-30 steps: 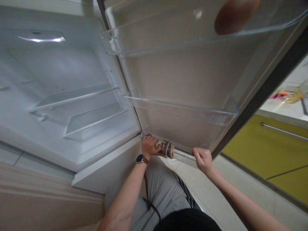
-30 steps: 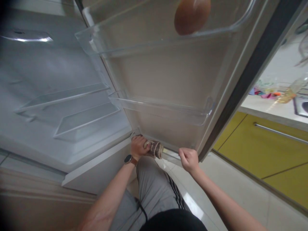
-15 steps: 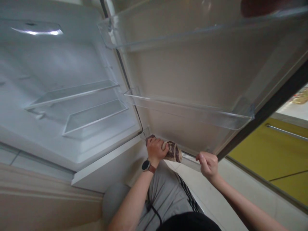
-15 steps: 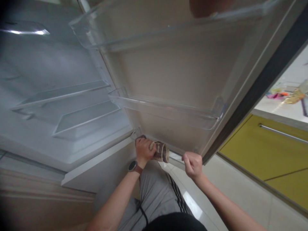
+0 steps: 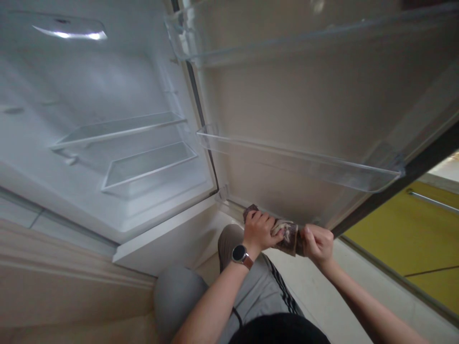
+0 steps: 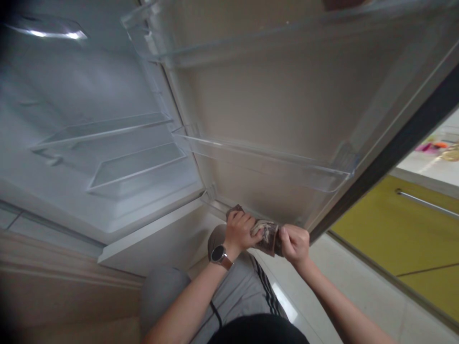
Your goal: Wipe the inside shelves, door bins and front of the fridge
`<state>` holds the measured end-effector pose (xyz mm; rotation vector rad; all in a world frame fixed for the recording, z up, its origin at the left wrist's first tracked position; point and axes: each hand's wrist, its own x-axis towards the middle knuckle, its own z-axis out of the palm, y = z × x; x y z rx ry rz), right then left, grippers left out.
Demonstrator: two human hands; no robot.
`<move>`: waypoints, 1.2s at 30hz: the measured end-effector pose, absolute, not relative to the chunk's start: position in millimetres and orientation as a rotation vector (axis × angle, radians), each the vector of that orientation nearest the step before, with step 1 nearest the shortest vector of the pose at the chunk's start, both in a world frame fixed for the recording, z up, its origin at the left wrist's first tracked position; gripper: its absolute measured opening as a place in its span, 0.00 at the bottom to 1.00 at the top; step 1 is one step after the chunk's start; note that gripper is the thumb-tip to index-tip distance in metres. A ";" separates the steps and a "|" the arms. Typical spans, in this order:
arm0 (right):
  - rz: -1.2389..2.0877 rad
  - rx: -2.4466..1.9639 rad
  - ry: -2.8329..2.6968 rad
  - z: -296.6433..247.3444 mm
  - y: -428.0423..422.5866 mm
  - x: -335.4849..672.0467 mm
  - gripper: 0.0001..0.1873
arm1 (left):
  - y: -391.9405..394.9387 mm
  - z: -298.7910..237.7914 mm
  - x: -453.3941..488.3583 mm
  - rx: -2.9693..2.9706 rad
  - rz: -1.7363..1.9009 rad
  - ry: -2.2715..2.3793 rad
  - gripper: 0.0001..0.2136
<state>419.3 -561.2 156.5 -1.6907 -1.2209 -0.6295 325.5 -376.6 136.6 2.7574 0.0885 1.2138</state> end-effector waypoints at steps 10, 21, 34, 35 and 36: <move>-0.593 -1.649 -1.223 159.9 -558.1 410.8 0.26 | -315.6 126.0 316.3 2.880 1.098 0.142 0.15; -0.567 -1.623 -1.167 160.8 -557.2 409.5 0.26 | -243.5 135.4 299.0 2.839 1.025 0.427 0.09; -0.470 -1.593 -1.051 154.5 -558.6 414.8 0.30 | -343.2 125.2 318.0 2.629 1.184 0.375 0.08; -0.463 -1.599 -1.050 154.6 -558.7 414.3 0.31 | -356.3 124.4 320.6 2.616 1.180 0.362 0.09; -0.454 -1.607 -1.052 154.9 -558.8 413.7 0.31 | -368.5 123.5 322.9 2.606 1.169 0.348 0.09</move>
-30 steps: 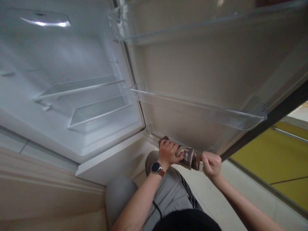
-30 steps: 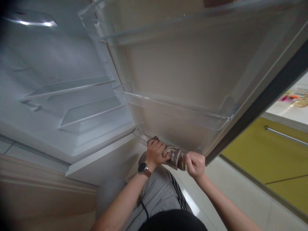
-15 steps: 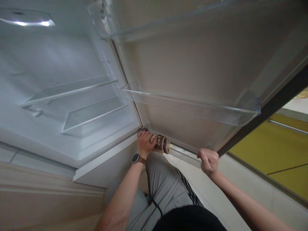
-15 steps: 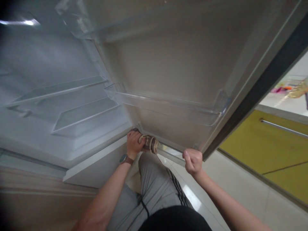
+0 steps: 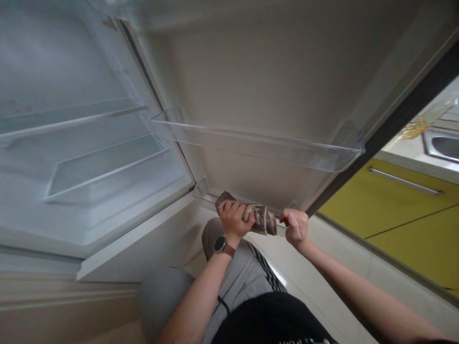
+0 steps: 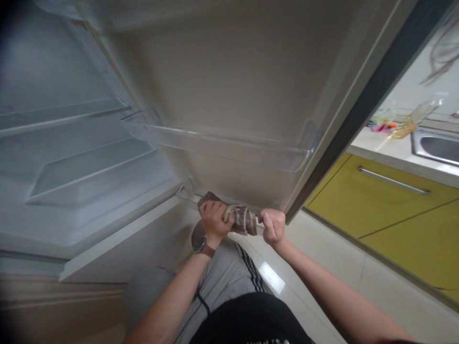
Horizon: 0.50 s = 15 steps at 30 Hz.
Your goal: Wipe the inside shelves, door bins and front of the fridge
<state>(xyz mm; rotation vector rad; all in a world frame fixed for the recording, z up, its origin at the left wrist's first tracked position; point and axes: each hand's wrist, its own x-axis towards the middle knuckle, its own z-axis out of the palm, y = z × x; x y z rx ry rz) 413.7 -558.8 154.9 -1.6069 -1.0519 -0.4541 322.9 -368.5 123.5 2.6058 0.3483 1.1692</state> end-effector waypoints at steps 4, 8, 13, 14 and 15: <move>-0.432 -1.628 -1.070 157.1 -559.7 411.0 0.32 | -395.5 119.2 328.2 2.612 1.118 0.268 0.11; -0.428 -1.624 -1.089 158.6 -560.1 409.7 0.31 | -384.0 114.7 329.7 2.702 1.085 0.159 0.14; -0.468 -1.615 -1.075 157.3 -559.4 411.2 0.30 | -342.4 111.8 325.9 2.760 1.132 0.194 0.14; -0.473 -1.619 -1.065 156.9 -559.3 411.7 0.30 | -330.5 111.8 323.9 2.769 1.135 0.223 0.14; -0.475 -1.620 -1.059 156.6 -559.3 412.1 0.30 | -317.3 112.3 321.6 2.779 1.136 0.259 0.14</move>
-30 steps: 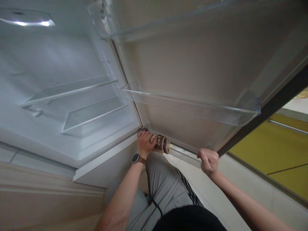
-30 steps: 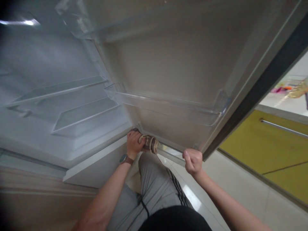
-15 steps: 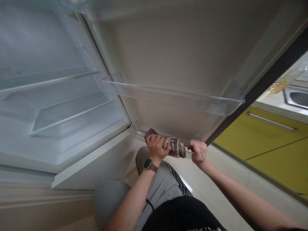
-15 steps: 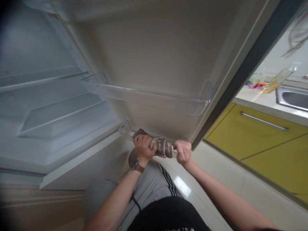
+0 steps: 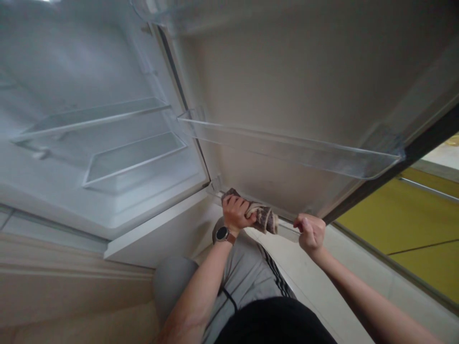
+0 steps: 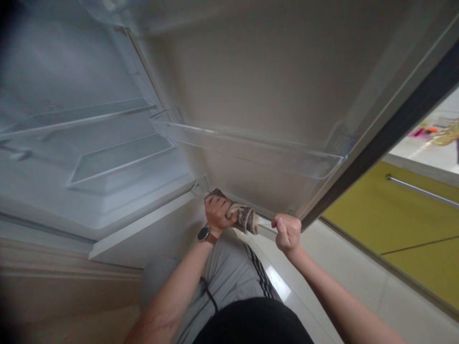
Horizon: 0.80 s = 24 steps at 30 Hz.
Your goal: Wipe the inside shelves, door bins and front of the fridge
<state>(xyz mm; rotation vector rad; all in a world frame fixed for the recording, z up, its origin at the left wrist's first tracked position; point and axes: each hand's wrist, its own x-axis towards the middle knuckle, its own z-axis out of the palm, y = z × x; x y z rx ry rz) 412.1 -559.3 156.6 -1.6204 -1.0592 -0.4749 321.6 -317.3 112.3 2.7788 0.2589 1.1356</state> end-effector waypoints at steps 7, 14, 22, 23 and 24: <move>-0.482 -1.611 -1.090 160.2 -559.6 409.6 0.28 | -240.1 123.9 306.5 2.835 1.104 0.446 0.13; -0.507 -1.625 -1.094 162.2 -558.1 406.5 0.28 | -250.6 136.3 311.2 2.742 1.100 0.591 0.13; -0.511 -1.648 -1.052 161.0 -558.8 410.2 0.29 | -265.2 138.5 313.4 2.709 1.150 0.601 0.13; -0.510 -1.648 -1.051 161.1 -558.8 410.4 0.29 | -269.2 138.3 313.8 2.707 1.157 0.596 0.12; -0.511 -1.648 -1.051 161.2 -558.7 410.5 0.29 | -274.5 138.3 314.4 2.709 1.158 0.588 0.12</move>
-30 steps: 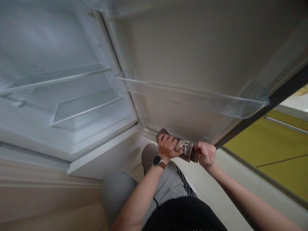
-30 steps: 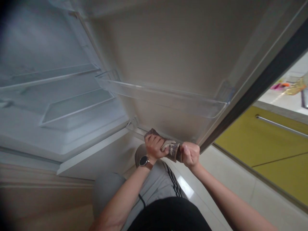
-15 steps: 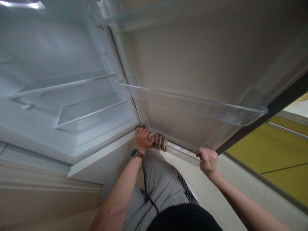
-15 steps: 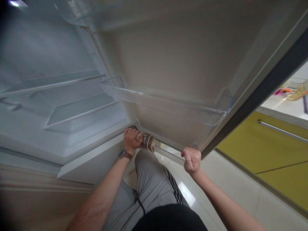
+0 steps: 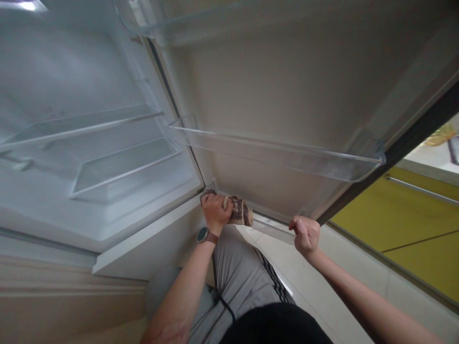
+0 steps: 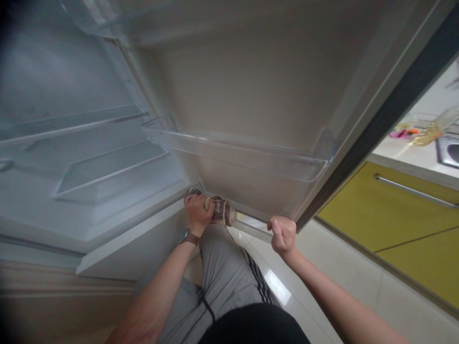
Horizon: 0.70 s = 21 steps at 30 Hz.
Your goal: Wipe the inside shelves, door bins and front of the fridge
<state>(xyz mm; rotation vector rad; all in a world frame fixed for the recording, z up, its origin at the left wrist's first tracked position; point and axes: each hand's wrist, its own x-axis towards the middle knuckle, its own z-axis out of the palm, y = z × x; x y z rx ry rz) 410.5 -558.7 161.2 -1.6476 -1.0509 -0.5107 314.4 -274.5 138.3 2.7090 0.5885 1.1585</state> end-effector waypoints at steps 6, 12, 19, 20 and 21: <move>-0.522 -1.602 -1.084 159.0 -558.9 410.7 0.28 | -337.2 140.9 320.3 2.717 1.163 0.480 0.10; -0.523 -1.592 -1.136 156.7 -560.3 409.4 0.26 | -387.2 142.7 325.2 2.641 1.230 0.273 0.09; -0.548 -1.609 -1.180 161.4 -557.3 405.9 0.25 | -359.4 135.7 327.5 2.707 1.342 0.038 0.12; -0.551 -1.608 -1.176 160.8 -557.2 406.0 0.24 | -351.0 133.9 326.9 2.731 1.340 0.023 0.13; -0.555 -1.605 -1.170 160.0 -557.2 406.3 0.23 | -340.9 132.3 325.7 2.756 1.336 0.023 0.13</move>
